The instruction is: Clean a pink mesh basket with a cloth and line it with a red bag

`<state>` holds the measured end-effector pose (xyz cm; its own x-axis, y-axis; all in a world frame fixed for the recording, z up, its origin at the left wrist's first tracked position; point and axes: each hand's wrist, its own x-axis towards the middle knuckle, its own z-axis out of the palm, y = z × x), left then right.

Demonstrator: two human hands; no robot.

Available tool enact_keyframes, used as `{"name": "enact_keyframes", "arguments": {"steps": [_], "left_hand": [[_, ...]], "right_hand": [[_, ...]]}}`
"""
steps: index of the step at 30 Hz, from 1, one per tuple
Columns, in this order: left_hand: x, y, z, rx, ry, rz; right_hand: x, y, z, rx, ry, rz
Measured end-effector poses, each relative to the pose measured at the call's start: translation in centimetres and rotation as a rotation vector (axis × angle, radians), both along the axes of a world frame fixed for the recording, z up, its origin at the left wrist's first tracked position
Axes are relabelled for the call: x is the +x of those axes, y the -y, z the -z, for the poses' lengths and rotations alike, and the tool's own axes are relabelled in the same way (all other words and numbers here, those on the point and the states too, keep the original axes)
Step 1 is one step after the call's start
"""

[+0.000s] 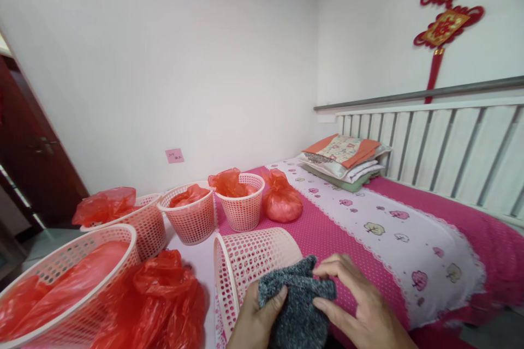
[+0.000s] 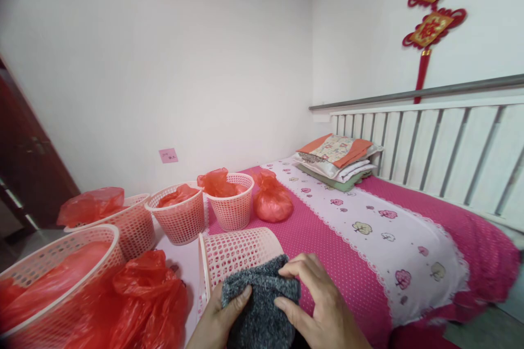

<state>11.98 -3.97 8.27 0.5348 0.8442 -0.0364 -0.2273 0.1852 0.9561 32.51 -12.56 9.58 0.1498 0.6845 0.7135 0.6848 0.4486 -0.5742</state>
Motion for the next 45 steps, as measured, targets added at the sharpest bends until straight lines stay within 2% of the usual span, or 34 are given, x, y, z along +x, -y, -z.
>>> {"name": "enact_keyframes", "arguments": {"steps": [3,8,10,12,14,16,19,23,25,32,36,38,42,45], "left_hand": [[0.0,0.1,0.1,-0.082,0.075,0.071],[-0.2,0.1,-0.4,-0.223,0.095,0.14],[-0.2,0.1,-0.7,-0.291,0.144,0.136],[-0.2,0.1,-1.0,-0.342,0.199,0.111],[-0.2,0.1,-1.1,-0.361,0.225,0.069],[-0.2,0.0,-1.2,-0.346,0.216,0.019],[-0.1,-0.1,-1.5,-0.249,0.207,-0.008],[-0.1,0.0,-1.8,-0.074,0.179,0.183],[0.0,0.1,-1.8,-0.06,0.135,0.238],[0.4,0.5,-1.4,-0.083,0.132,0.084],[0.5,0.5,-1.5,-0.079,0.161,0.087],[0.5,0.4,-1.6,-0.048,0.141,0.065],[0.2,0.3,-1.8,0.0,0.111,-0.094],[-0.3,-0.3,-1.7,-0.05,0.101,-0.153]], "right_hand": [[-0.1,-0.3,0.5,-0.091,-0.121,-0.002],[0.0,-1.6,2.4,-0.201,-0.532,0.06],[-0.2,-1.7,3.1,-0.273,-0.735,-0.03],[-0.7,-1.5,3.5,-0.379,-0.911,-0.216],[-1.5,-1.0,3.6,-0.502,-0.994,-0.41],[-2.2,-0.8,3.6,-0.575,-0.991,-0.483],[-2.8,-1.1,3.5,-0.535,-0.959,-0.402],[-2.6,-1.8,3.5,-0.424,-1.016,-0.289],[-2.5,-1.9,3.6,-0.396,-1.05,-0.268],[-2.3,-1.7,3.1,-0.327,-1.105,-0.201],[-2.1,-1.6,2.7,-0.353,-1.112,-0.182],[-2.2,-1.3,2.6,-0.362,-1.138,-0.223],[-2.8,-0.8,2.6,-0.434,-1.085,-0.503],[-3.0,-0.8,2.7,-0.471,-1.072,-0.526]]}}
